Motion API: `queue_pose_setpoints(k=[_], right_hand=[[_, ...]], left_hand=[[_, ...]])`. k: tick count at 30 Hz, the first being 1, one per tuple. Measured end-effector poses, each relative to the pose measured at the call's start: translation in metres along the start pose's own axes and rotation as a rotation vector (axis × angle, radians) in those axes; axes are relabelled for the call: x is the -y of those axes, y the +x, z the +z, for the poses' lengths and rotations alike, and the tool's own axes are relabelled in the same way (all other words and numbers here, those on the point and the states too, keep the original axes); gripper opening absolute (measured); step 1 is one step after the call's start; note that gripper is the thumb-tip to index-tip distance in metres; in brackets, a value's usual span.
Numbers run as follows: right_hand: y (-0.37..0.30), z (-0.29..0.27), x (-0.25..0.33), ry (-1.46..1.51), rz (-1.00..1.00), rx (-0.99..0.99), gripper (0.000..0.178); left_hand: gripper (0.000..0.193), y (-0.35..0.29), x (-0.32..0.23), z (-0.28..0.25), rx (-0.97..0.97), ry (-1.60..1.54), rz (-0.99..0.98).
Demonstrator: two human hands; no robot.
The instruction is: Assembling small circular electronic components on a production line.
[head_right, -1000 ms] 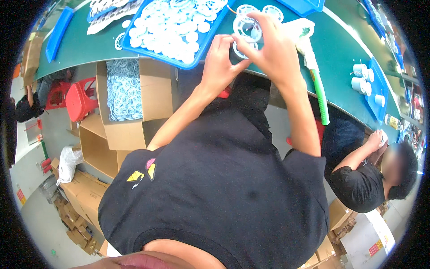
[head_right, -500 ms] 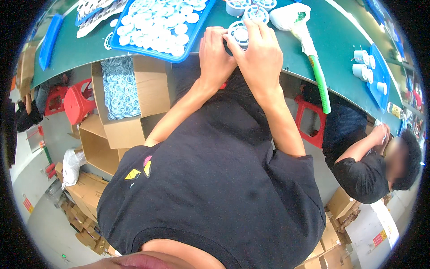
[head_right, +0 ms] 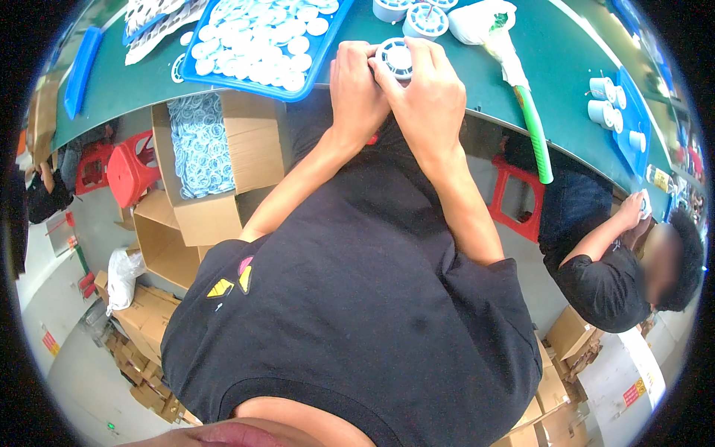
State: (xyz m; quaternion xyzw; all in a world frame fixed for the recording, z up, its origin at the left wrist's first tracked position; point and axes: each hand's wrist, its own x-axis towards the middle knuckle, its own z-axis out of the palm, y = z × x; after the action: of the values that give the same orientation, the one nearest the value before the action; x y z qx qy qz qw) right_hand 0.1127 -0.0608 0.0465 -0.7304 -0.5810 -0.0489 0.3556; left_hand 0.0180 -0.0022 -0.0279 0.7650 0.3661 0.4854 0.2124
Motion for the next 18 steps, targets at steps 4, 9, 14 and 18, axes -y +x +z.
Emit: queue_pose_setpoints(k=[4,9,14,18], right_hand=[[-0.001,0.001,0.003,-0.019,0.019,0.003,0.05],[-0.001,0.006,0.001,-0.008,0.001,-0.021,0.049],[0.001,0.001,0.006,-0.047,0.034,0.026,0.045],[0.002,-0.007,0.0,-0.066,0.066,0.068,0.04]], left_hand=[[0.043,-0.001,0.001,0.001,-0.003,0.017,0.0],[0.042,0.0,0.001,0.001,-0.019,0.007,0.003],[0.048,-0.001,-0.001,-0.001,-0.023,-0.004,0.037],[0.061,0.002,-0.011,-0.006,-0.011,-0.129,0.006]])
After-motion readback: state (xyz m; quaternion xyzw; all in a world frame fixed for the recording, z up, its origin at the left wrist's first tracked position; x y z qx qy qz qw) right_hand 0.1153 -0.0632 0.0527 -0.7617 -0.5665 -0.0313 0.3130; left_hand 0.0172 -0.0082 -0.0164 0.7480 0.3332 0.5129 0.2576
